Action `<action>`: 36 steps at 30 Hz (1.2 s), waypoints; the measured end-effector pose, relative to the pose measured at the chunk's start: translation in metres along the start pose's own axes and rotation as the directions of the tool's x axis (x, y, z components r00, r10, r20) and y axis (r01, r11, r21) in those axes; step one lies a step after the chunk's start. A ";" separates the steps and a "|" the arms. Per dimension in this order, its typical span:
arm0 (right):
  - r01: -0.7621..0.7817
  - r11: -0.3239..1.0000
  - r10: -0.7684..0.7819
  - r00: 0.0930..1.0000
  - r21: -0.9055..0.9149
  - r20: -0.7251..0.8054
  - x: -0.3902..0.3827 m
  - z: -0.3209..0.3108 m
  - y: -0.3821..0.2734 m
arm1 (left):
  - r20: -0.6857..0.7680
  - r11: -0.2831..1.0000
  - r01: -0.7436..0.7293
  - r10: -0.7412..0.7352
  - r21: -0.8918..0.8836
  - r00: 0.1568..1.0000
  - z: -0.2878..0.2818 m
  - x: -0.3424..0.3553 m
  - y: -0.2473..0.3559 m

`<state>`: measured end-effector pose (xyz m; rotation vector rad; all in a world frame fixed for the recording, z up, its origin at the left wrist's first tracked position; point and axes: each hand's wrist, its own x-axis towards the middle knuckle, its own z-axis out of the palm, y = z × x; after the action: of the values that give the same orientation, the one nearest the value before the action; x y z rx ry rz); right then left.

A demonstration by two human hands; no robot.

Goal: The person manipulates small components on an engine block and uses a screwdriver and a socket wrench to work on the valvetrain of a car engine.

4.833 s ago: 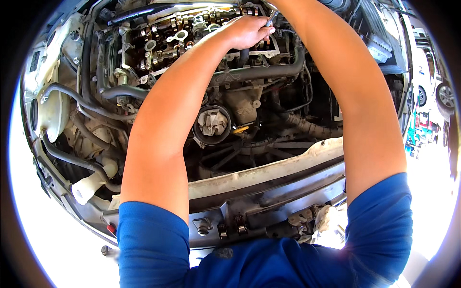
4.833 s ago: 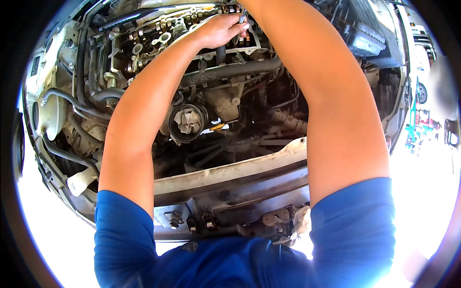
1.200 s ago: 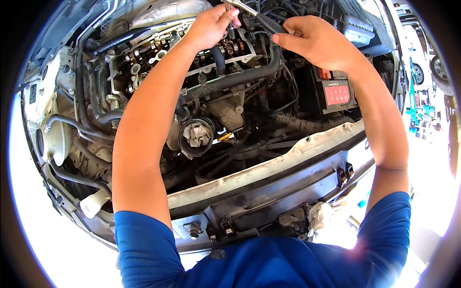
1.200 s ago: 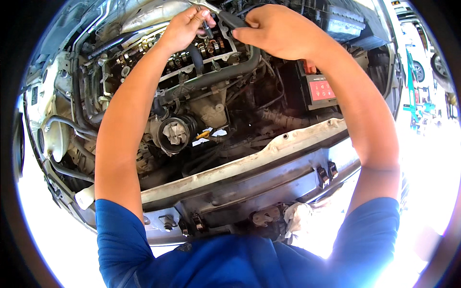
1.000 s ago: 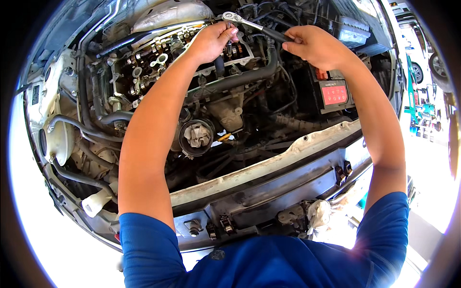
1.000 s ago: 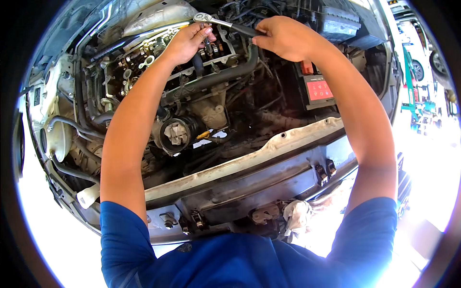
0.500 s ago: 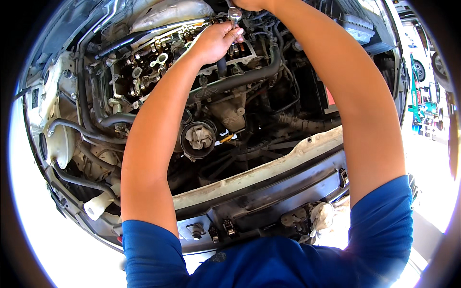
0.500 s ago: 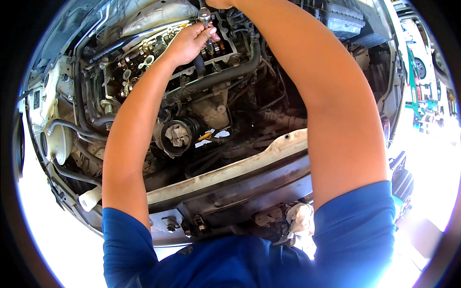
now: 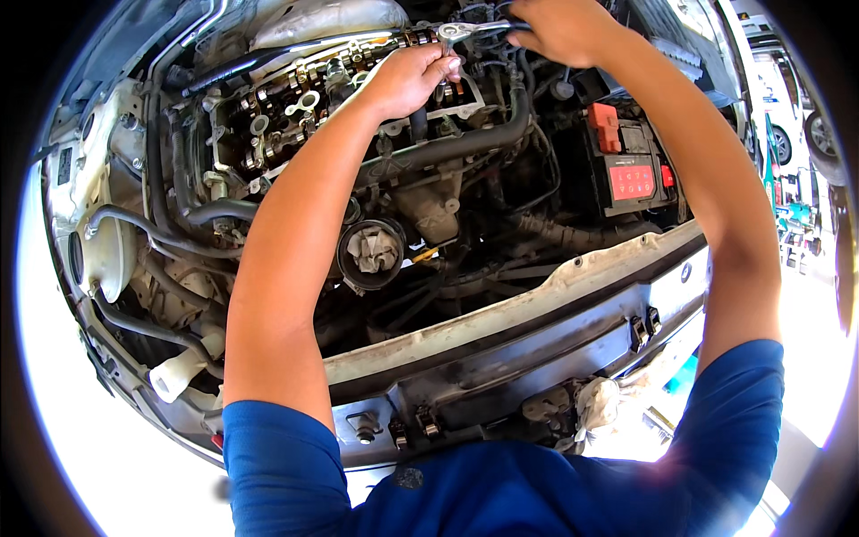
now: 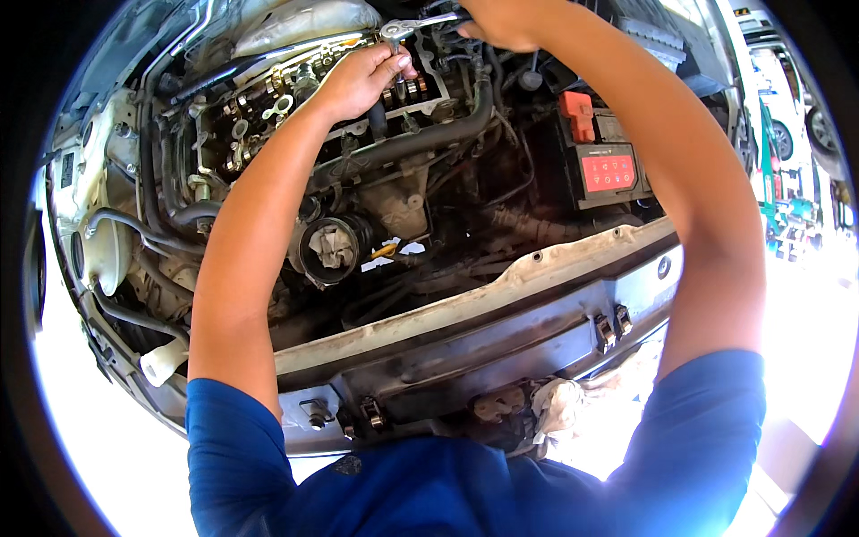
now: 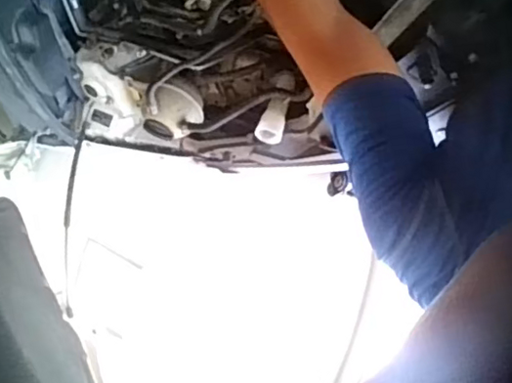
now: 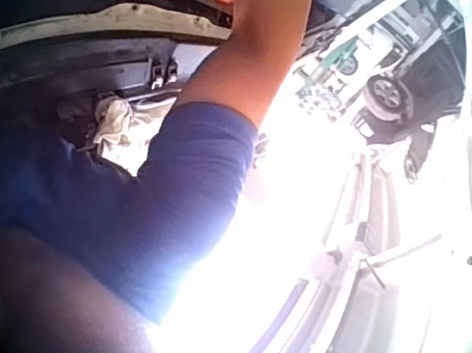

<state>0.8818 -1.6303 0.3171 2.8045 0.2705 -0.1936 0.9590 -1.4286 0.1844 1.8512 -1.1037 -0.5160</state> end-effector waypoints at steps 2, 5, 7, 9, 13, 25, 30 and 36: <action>0.048 0.995 -0.057 0.992 -0.082 -0.113 -0.036 0.012 -0.003 | 0.000 0.999 -0.037 0.037 0.004 0.999 0.004 0.004 0.001; -0.086 0.996 0.086 0.990 -0.006 0.108 -0.062 -0.020 -0.044 | -0.006 0.998 -0.060 0.060 0.016 0.998 0.003 0.003 0.000; -0.099 0.992 0.083 0.980 0.080 0.180 -0.066 -0.030 -0.061 | -0.016 0.998 -0.065 0.065 -0.001 0.998 0.003 0.001 -0.002; -0.076 0.971 0.044 0.989 0.227 0.141 -0.073 -0.036 -0.080 | -0.013 0.998 -0.069 0.069 0.000 0.998 0.003 0.001 -0.005; -0.093 0.904 0.016 0.983 0.418 0.182 -0.064 -0.034 -0.080 | -0.039 0.990 -0.092 0.096 0.104 0.995 -0.001 -0.001 -0.006; 0.111 0.987 -0.130 0.977 -0.119 -0.170 0.096 0.048 -0.010 | -0.005 0.977 -0.048 0.050 0.207 0.999 0.000 0.001 0.002; 0.071 0.978 -0.047 0.991 -0.198 0.126 0.049 0.012 -0.001 | 0.033 0.980 -0.093 0.088 0.179 0.996 0.001 0.001 -0.007; -0.074 0.988 0.103 0.969 -0.132 0.225 0.007 -0.003 -0.006 | 0.032 0.981 -0.128 0.125 0.146 0.992 0.004 0.003 -0.006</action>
<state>0.8874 -1.6222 0.3168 2.6333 0.0975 -0.4628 0.9605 -1.4321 0.1771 1.8907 -1.2957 -0.3913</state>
